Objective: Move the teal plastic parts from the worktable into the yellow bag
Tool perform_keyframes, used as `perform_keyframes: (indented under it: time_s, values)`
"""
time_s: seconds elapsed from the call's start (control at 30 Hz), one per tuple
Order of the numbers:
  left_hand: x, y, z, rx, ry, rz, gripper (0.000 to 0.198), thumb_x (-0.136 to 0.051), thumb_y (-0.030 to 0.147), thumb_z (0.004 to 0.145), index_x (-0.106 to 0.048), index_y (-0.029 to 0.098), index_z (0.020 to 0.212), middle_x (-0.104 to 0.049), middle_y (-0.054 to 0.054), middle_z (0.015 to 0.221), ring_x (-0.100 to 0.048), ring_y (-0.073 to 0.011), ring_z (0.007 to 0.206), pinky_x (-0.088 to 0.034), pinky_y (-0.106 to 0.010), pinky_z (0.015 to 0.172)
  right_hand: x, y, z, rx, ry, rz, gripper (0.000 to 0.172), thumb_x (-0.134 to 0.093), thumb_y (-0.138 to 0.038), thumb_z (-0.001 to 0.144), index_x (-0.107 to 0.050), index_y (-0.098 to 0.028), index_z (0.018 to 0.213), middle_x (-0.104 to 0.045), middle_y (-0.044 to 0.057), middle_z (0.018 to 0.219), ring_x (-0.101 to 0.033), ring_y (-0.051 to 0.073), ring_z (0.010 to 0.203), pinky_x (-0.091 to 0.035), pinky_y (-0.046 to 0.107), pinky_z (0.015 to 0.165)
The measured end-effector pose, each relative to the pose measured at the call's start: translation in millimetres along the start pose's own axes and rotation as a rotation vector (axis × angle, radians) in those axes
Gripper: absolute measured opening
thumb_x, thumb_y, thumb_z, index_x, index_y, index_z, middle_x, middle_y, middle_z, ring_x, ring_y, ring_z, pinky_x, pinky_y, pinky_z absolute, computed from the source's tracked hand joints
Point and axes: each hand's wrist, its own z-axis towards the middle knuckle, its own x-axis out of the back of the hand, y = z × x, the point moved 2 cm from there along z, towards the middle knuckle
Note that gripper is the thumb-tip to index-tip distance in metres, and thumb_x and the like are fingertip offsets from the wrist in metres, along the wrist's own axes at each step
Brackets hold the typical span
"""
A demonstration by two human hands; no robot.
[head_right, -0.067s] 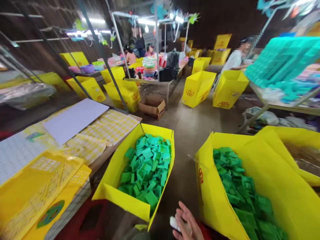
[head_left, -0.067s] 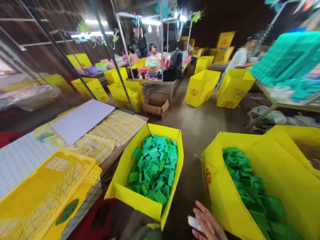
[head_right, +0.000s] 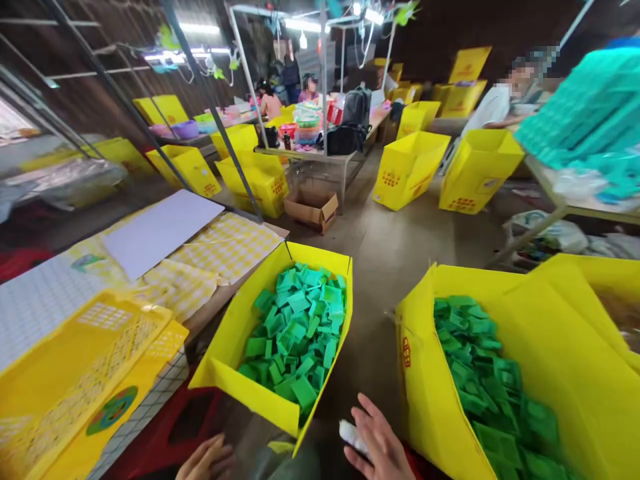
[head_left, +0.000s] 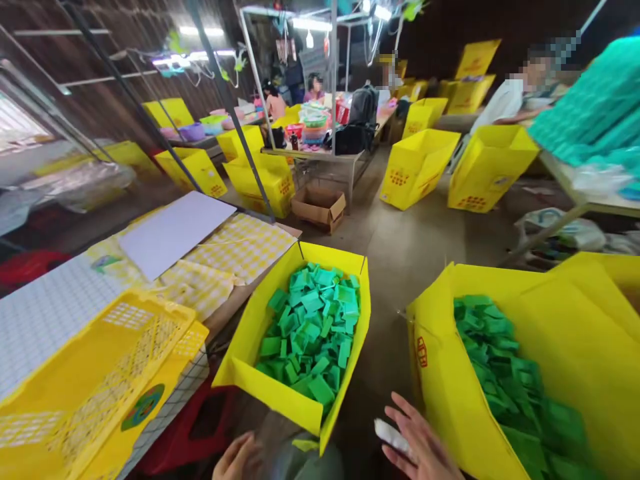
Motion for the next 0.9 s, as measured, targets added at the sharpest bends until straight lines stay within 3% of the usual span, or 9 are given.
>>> perform_keyframes:
  time_s: [0.1, 0.17, 0.27, 0.37, 0.47, 0.6, 0.7, 0.8, 0.9]
  values:
    - [-37.1, 18, 4, -0.019, -0.095, -0.060, 0.069, -0.099, 0.063, 0.047, -0.073, 0.017, 0.092, -0.078, -0.009, 0.083, -0.076, -0.0290, 0.078, -0.060, -0.037, 0.072, -15, -30, 22, -0.152, -0.021, 0.141, 0.091, -0.103, -0.054, 0.049, -0.068, -0.025, 0.128, -0.074, 0.012, 0.127, -0.075, 0.030, 0.111, -0.064, 0.037, 0.086]
    - [-60.3, 40, 10, -0.071, -0.140, -0.102, 0.079, -0.100, 0.065, 0.033, -0.073, 0.018, 0.090, -0.078, -0.008, 0.083, -0.077, -0.0288, 0.078, -0.060, -0.036, 0.073, -32, -42, 42, -0.240, -0.018, 0.232, 0.096, -0.107, -0.043, 0.043, -0.065, -0.022, 0.127, -0.077, 0.010, 0.116, -0.078, 0.028, 0.101, -0.066, 0.036, 0.082]
    - [-93.9, 76, 31, -0.095, -0.157, -0.120, 0.072, -0.100, 0.062, 0.041, -0.071, 0.018, 0.090, -0.078, -0.006, 0.084, -0.075, -0.0232, 0.077, -0.059, -0.032, 0.075, -62, -52, 79, -0.345, 0.000, 0.284, 0.071, -0.099, -0.030, 0.062, -0.062, -0.018, 0.121, -0.077, 0.009, 0.099, -0.078, 0.024, 0.087, -0.067, 0.034, 0.076]
    - [-129.7, 108, 70, -0.059, -0.155, -0.104, 0.047, -0.092, 0.052, 0.071, -0.068, 0.016, 0.090, -0.075, -0.003, 0.082, -0.072, -0.0174, 0.074, -0.058, -0.030, 0.074, -87, -57, 124, -0.425, 0.030, 0.239, 0.039, -0.082, -0.030, 0.084, -0.060, -0.018, 0.114, -0.074, 0.007, 0.089, -0.078, 0.022, 0.078, -0.067, 0.034, 0.071]
    - [-169.6, 130, 120, 0.029, -0.135, -0.058, 0.025, -0.072, 0.038, 0.097, -0.067, 0.014, 0.099, -0.071, -0.001, 0.088, -0.068, -0.0141, 0.075, -0.059, -0.030, 0.074, -107, -58, 179, -0.512, 0.086, 0.202, 0.028, -0.069, -0.040, 0.095, -0.058, -0.021, 0.112, -0.070, 0.004, 0.083, -0.076, 0.021, 0.075, -0.067, 0.035, 0.069]
    - [-223.7, 147, 187, 0.172, -0.104, 0.021, 0.028, -0.066, 0.038, 0.102, -0.066, 0.015, 0.117, -0.070, -0.006, 0.111, -0.069, -0.0181, 0.092, -0.062, -0.037, 0.082, -127, -46, 261, -0.601, 0.188, 0.181, 0.031, -0.059, -0.051, 0.101, -0.058, -0.023, 0.115, -0.065, 0.003, 0.084, -0.073, 0.021, 0.078, -0.064, 0.038, 0.070]
    - [-257.9, 152, 233, 0.263, -0.053, 0.054, 0.037, -0.067, 0.042, 0.101, -0.064, 0.016, 0.127, -0.068, -0.010, 0.125, -0.069, -0.0231, 0.106, -0.061, -0.044, 0.091, -133, -31, 320, -0.663, 0.251, 0.166, 0.042, -0.056, -0.056, 0.102, -0.057, -0.022, 0.127, -0.067, 0.006, 0.101, -0.071, 0.023, 0.089, -0.062, 0.042, 0.077]
    - [-284.5, 154, 276, 0.319, 0.002, 0.044, 0.042, -0.066, 0.045, 0.101, -0.062, 0.018, 0.132, -0.065, -0.011, 0.133, -0.067, -0.0262, 0.115, -0.060, -0.049, 0.098, -133, -14, 370, -0.712, 0.287, 0.154, 0.055, -0.052, -0.064, 0.101, -0.055, -0.022, 0.135, -0.067, 0.009, 0.113, -0.069, 0.025, 0.097, -0.059, 0.046, 0.083]
    - [-303.2, 152, 316, 0.352, 0.061, 0.019, 0.048, -0.065, 0.048, 0.101, -0.060, 0.018, 0.137, -0.062, -0.012, 0.140, -0.064, -0.0298, 0.122, -0.057, -0.053, 0.103, -130, 1, 409, -0.738, 0.288, 0.163, 0.066, -0.045, -0.075, 0.097, -0.054, -0.023, 0.137, -0.068, 0.010, 0.112, -0.069, 0.027, 0.098, -0.057, 0.049, 0.085]
